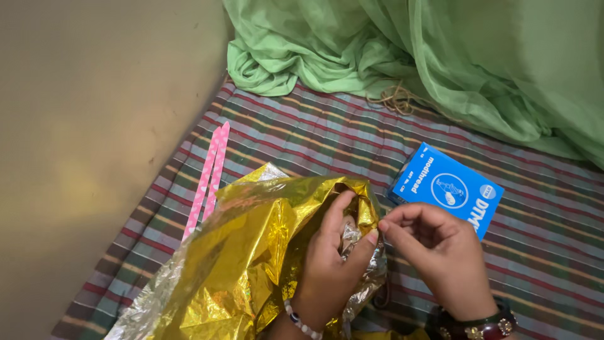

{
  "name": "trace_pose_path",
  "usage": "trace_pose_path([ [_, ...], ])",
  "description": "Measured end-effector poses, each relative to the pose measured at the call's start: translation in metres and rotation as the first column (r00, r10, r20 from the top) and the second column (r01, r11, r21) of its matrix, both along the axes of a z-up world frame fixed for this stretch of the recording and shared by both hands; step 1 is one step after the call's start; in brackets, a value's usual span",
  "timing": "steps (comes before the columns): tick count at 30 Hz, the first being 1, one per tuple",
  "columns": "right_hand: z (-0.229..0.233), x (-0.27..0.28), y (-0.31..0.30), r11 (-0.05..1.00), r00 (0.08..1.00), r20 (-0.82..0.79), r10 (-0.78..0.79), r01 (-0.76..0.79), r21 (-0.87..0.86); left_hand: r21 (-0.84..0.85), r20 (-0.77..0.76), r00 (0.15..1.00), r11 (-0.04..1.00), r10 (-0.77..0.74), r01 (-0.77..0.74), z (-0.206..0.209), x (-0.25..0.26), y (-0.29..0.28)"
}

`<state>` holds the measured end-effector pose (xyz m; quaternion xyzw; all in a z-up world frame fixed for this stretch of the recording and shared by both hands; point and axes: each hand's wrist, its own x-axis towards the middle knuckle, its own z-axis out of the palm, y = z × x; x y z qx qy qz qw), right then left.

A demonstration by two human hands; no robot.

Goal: The person cuts a sheet of gold foil with scissors, then folds and tears the foil by hand. The person continues to fold and tear the foil into smaller pieces.

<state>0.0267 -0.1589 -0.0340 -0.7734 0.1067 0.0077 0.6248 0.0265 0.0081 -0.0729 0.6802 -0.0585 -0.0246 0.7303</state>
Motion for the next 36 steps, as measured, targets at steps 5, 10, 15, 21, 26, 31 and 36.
trace_pose_path([
  [5, -0.004, 0.006, -0.010, 0.993, 1.000, -0.018, -0.003, 0.005, 0.121, -0.405, -0.231, 0.959, 0.912, -0.164, 0.059, -0.004, 0.001, 0.001],
  [10, -0.033, 0.011, -0.019, 0.996, 1.000, -0.013, -0.018, 0.019, 0.085, -0.656, -0.217, 0.919, 0.747, -0.328, 0.111, -0.003, 0.001, 0.002],
  [15, -0.066, 0.024, -0.048, 0.990, 0.990, 0.033, -0.139, 0.140, -0.022, -0.634, -0.205, 0.930, 0.765, -0.307, 0.113, -0.005, 0.005, 0.007],
  [21, -0.094, 0.041, -0.083, 0.946, 0.961, -0.010, -0.275, 0.269, -0.181, -0.553, -0.109, 0.966, 0.822, -0.233, 0.136, -0.041, 0.016, 0.027],
  [26, -0.120, 0.035, -0.078, 0.641, 0.950, 0.143, -0.278, 0.294, -0.709, -0.239, 0.406, 0.898, 0.929, -0.169, 0.283, -0.077, 0.032, 0.046],
  [31, -0.152, 0.029, -0.072, 0.575, 0.957, 0.212, -0.196, 0.287, -0.766, -0.886, 0.044, 0.943, 0.423, -0.329, 0.189, -0.082, 0.029, 0.051],
  [36, -0.187, 0.020, -0.074, 0.624, 0.983, 0.123, -0.139, 0.183, -0.760, -0.976, -0.168, 0.868, 0.201, -0.468, -0.081, -0.069, 0.028, 0.055],
])
